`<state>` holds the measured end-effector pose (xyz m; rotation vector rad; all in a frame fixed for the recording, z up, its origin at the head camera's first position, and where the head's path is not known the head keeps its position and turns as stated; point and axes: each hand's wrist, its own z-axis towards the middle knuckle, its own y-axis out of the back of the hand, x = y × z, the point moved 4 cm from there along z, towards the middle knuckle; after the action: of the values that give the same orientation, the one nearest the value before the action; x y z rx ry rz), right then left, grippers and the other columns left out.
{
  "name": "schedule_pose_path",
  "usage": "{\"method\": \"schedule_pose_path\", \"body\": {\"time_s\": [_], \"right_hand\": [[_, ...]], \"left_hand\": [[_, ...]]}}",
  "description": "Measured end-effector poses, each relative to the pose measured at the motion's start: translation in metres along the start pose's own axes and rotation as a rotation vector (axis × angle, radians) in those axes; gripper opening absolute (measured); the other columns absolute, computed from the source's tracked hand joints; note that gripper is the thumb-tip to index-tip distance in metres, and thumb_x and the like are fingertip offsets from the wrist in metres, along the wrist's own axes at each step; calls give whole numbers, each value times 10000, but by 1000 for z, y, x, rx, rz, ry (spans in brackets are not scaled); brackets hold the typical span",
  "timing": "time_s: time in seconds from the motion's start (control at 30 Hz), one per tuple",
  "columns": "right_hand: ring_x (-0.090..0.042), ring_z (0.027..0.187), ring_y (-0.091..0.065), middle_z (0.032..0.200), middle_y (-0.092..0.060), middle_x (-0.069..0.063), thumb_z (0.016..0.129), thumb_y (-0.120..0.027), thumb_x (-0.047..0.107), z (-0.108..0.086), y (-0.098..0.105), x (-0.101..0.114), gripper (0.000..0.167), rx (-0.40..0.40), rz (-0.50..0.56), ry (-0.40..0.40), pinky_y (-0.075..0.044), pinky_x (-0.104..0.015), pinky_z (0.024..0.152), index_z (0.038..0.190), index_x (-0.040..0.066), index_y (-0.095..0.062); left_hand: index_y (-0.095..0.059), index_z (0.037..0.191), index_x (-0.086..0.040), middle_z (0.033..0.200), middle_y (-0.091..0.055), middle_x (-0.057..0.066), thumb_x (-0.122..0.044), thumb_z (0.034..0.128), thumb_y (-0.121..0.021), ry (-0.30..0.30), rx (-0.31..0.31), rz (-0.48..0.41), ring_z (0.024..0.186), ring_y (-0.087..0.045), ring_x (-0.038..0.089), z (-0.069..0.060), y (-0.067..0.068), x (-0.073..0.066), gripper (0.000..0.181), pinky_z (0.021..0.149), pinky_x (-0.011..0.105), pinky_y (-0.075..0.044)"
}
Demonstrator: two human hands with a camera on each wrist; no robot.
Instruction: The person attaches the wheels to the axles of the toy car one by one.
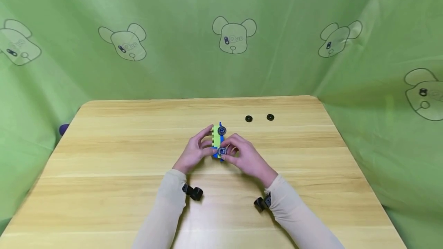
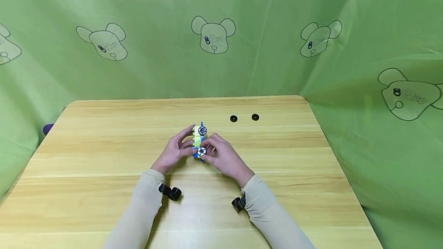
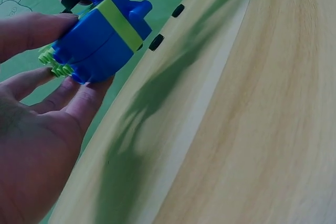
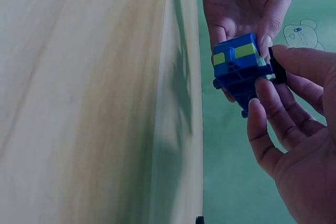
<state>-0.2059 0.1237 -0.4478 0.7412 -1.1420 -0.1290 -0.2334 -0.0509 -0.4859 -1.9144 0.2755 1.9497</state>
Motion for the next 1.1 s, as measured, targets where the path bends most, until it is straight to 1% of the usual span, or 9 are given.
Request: {"method": "schedule_pose_path", "body": {"time_s": [0.1,0.2,0.37,0.47,0.63,0.8,0.93,1.1], "right_hand": [[-145,866,-590,1026,-578,27,819,-782,36,-1,1,-2,329,-3,2,-12,-554,-305,794,1116,89,-653],[-176,903,-607,1048,-577,21,823,-779,37,-1,1,-3,327,3,34,-30,-558,-309,823,1119,90,-651],[-228,989,-619,1082,-570,-21,823,-774,15,-2,2,-3,330,12,120,-52,-559,-364,876,1124,71,-653],[-244,1017,-621,1091,-571,-36,822,-776,19,-2,3,-3,329,18,145,-63,-552,-383,895,1123,73,-656],[-239,1042,-625,1106,-584,-30,826,-782,47,-2,3,-3,328,20,156,-89,-548,-315,891,1127,89,-658],[-214,1053,-618,1110,-614,-1,829,-776,44,-1,1,-4,329,28,141,-98,-556,-264,849,1133,93,-659],[-216,1061,-617,1108,-626,4,838,-766,39,0,-1,-5,324,20,132,-89,-555,-252,841,1140,81,-656],[-217,1051,-622,1102,-630,-5,838,-760,19,0,-1,-4,326,0,140,-90,-558,-261,840,1140,74,-649]], "left_hand": [[-258,1545,-55,1434,-393,166,146,813,-658,13,0,-31,1163,-566,340,0,-1,1,858,980,370,-496],[-257,1544,-54,1439,-389,158,156,815,-653,22,-2,-67,1146,-575,320,-1,-1,1,856,979,368,-498],[-252,1545,-46,1430,-387,189,148,827,-652,8,3,-95,1140,-579,321,-1,-2,1,845,971,371,-504],[-270,1543,-58,1389,-423,210,153,825,-652,7,-13,-98,1145,-574,329,-1,0,3,840,966,368,-507],[-318,1533,-94,1350,-469,233,167,819,-651,25,-53,-99,1162,-558,359,-1,1,4,830,967,365,-507],[-325,1530,-94,1371,-453,227,177,830,-622,30,-73,-113,1162,-544,382,-2,0,2,807,957,357,-514],[-330,1531,-107,1385,-443,214,173,852,-602,27,-79,-123,1145,-551,363,-2,0,2,784,945,349,-522],[-310,1541,-114,1404,-420,209,151,875,-588,28,-65,-128,1155,-558,327,0,-3,0,768,943,364,-524]]}}
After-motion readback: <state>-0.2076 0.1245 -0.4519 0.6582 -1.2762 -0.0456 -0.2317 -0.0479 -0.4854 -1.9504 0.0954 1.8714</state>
